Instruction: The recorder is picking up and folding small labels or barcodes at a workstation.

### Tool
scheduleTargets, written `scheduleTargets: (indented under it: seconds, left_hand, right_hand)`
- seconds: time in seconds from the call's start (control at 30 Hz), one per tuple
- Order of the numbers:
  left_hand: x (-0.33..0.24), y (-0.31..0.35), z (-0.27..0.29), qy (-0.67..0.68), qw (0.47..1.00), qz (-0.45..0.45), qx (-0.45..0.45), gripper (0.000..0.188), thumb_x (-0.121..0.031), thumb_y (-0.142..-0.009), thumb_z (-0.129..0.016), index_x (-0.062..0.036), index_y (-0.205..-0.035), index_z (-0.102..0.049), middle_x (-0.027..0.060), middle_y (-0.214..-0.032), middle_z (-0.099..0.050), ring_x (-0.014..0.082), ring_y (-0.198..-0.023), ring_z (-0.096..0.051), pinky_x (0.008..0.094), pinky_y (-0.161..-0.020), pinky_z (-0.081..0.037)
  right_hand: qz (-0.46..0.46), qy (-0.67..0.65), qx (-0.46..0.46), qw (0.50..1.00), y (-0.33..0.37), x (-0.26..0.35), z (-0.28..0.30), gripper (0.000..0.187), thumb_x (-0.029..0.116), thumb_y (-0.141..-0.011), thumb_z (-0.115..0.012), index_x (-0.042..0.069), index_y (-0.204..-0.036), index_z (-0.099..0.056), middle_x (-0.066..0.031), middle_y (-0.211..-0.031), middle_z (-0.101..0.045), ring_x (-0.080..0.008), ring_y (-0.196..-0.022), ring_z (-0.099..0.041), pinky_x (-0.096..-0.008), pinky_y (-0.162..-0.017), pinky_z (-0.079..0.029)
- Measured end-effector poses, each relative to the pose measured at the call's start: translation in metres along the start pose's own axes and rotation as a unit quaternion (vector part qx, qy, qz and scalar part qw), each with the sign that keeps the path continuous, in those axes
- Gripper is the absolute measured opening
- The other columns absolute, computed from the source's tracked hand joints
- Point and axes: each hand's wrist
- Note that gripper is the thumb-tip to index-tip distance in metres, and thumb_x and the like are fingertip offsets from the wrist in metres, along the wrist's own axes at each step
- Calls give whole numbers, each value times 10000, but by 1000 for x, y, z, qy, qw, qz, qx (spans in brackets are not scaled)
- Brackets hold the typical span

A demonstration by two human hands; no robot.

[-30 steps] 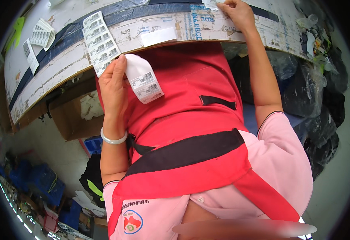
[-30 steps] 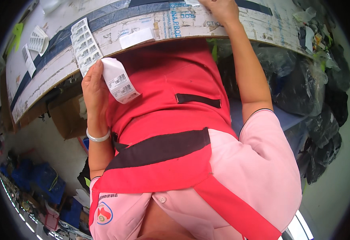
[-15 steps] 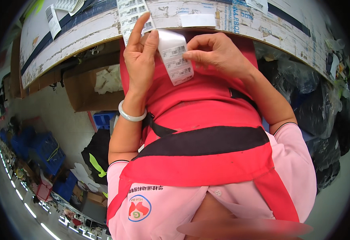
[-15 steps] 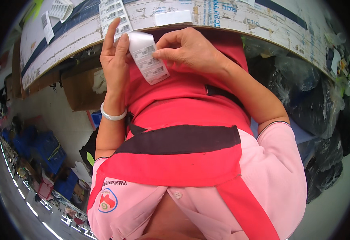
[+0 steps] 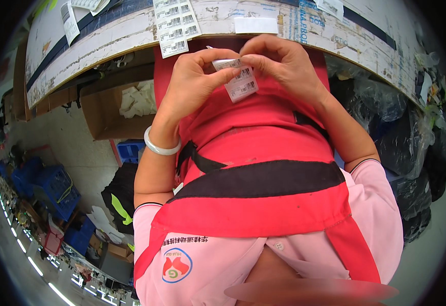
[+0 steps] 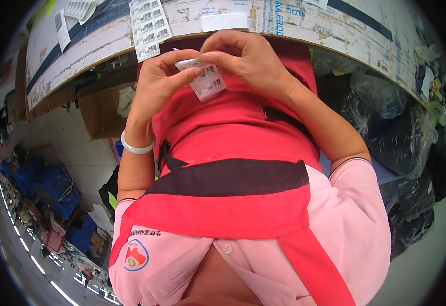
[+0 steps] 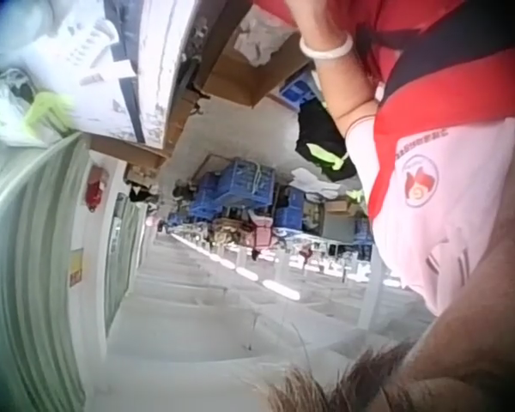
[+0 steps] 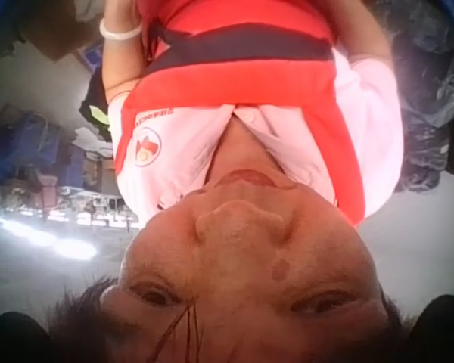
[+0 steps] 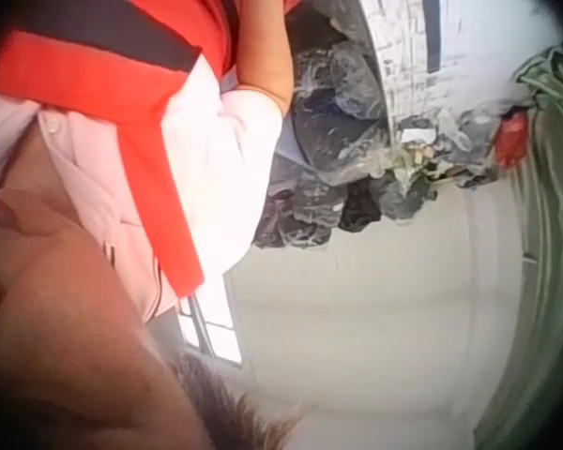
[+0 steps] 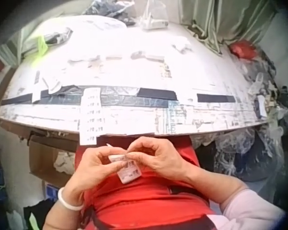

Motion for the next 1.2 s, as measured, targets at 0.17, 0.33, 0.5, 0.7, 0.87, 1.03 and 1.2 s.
scheduleTargets:
  seconds: [0.17,0.33,0.5,0.7,0.87,1.03,1.2]
  left_hand:
    - [9,-5,-10,3,999,-37,-16,210,-156,-889,-705,13,-1011,-718,0,-778,-643,52,-734,-571,202,-647,-465]
    - [18,-10,-4,21,998,-51,-40,389,-334,-991,-566,22,-1022,-718,18,-818,-671,59,-747,-568,204,-651,-445]
    - [23,-12,1,27,992,-83,-87,414,-358,-998,-551,17,-1023,-724,31,-856,-694,67,-771,-579,212,-684,-461]
    - [26,-12,1,31,992,-84,-85,371,-310,-1004,-546,14,-1046,-720,48,-916,-708,75,-813,-601,213,-742,-469]
    - [29,-14,2,22,994,-69,-84,343,-275,-1007,-543,17,-1065,-714,56,-962,-713,79,-844,-616,211,-783,-471]
    - [28,-13,-1,37,991,-84,-97,347,-302,-990,-577,9,-1028,-726,36,-872,-703,66,-769,-584,210,-687,-467]
    - [30,-14,-1,33,991,-86,-93,333,-286,-992,-575,8,-1029,-726,33,-870,-701,63,-763,-578,205,-675,-460]
  right_hand:
    - [104,135,-8,985,-5,-9,14,118,96,-901,-659,-18,-922,-678,-21,-809,-662,-107,-764,-621,-228,-718,-508]
    - [4,105,-69,992,-31,-5,54,158,156,-933,-645,11,-988,-676,-10,-814,-651,-53,-705,-598,-195,-618,-480]
    - [-90,70,-62,992,-42,4,62,140,147,-925,-641,8,-912,-648,-20,-736,-641,-68,-617,-599,-185,-527,-481]
    - [-87,68,-64,992,-49,-2,59,144,146,-914,-654,3,-918,-657,-24,-726,-642,-74,-604,-600,-195,-514,-483]
    - [-85,80,-65,991,-52,-5,58,139,139,-911,-653,0,-916,-657,-27,-724,-641,-76,-598,-599,-198,-508,-482]
    - [-90,84,-70,990,-51,-3,56,133,133,-906,-653,0,-907,-653,-27,-716,-637,-78,-590,-594,-201,-506,-482]
    - [-94,91,-68,989,-51,-2,55,131,134,-908,-644,4,-900,-650,-20,-700,-627,-76,-586,-585,-200,-511,-480]
Point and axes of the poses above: each hand's wrist, its own y-axis away from the middle knuckle, its own z-axis out of the back of the hand, x = y × z
